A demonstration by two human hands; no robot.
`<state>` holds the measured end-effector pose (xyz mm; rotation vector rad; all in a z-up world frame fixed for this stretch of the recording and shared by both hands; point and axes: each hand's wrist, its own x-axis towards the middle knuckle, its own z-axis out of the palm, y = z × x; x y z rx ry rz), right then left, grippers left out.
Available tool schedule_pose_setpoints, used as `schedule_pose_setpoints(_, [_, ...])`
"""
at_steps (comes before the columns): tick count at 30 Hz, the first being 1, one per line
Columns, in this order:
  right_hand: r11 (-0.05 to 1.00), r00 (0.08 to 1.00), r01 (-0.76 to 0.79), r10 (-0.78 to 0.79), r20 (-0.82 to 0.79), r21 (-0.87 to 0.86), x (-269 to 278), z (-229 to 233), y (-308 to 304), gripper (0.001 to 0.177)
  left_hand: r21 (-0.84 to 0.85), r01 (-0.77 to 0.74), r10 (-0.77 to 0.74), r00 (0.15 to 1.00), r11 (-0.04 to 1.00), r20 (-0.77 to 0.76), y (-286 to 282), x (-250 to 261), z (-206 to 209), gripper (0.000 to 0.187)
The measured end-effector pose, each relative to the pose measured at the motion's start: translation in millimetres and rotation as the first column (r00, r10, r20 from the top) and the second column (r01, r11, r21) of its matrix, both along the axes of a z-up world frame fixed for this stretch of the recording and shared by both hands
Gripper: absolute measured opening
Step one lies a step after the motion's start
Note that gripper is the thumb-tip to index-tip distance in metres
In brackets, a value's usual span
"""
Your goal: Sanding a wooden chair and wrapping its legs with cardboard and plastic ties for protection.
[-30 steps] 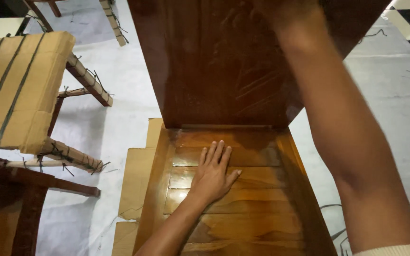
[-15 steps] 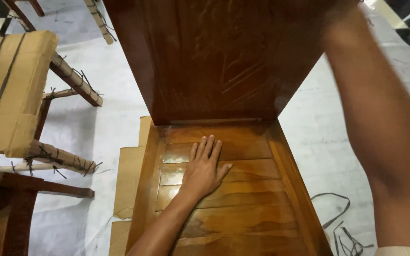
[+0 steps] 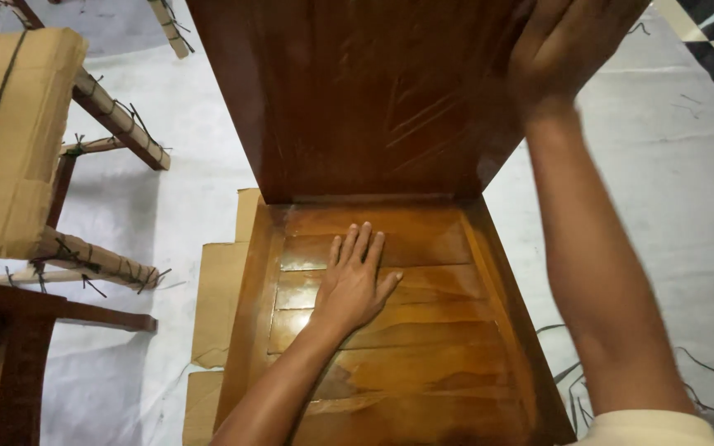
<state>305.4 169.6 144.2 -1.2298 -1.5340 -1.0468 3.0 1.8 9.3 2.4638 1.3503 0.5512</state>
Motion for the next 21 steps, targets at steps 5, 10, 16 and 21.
schedule_pose_setpoints(5, [0.999,0.99,-0.013,0.009,-0.141,-0.032,-11.0,-44.7,-21.9,0.055,0.01,0.0,0.0,0.999,1.0,-0.037,0.7,0.6,-5.6,0.076])
schedule_pose_setpoints(10, [0.982,0.986,-0.083,0.056,-0.157,-0.17,-25.5,-92.6,-71.4,0.06,-0.02,-0.005,0.004,0.999,1.0,-0.038,0.8,1.1,-4.5,0.077])
schedule_pose_setpoints(16, [0.912,0.992,-0.093,0.052,-0.113,-0.399,-37.7,-102.6,-103.1,0.064,-0.043,0.002,-0.004,0.999,0.999,-0.04,0.7,0.9,-5.0,0.076])
schedule_pose_setpoints(21, [0.909,0.995,0.044,-0.005,0.095,-0.415,-43.7,-56.1,-83.1,0.064,-0.024,0.001,-0.002,1.0,1.0,-0.026,0.2,-0.2,-3.8,0.076])
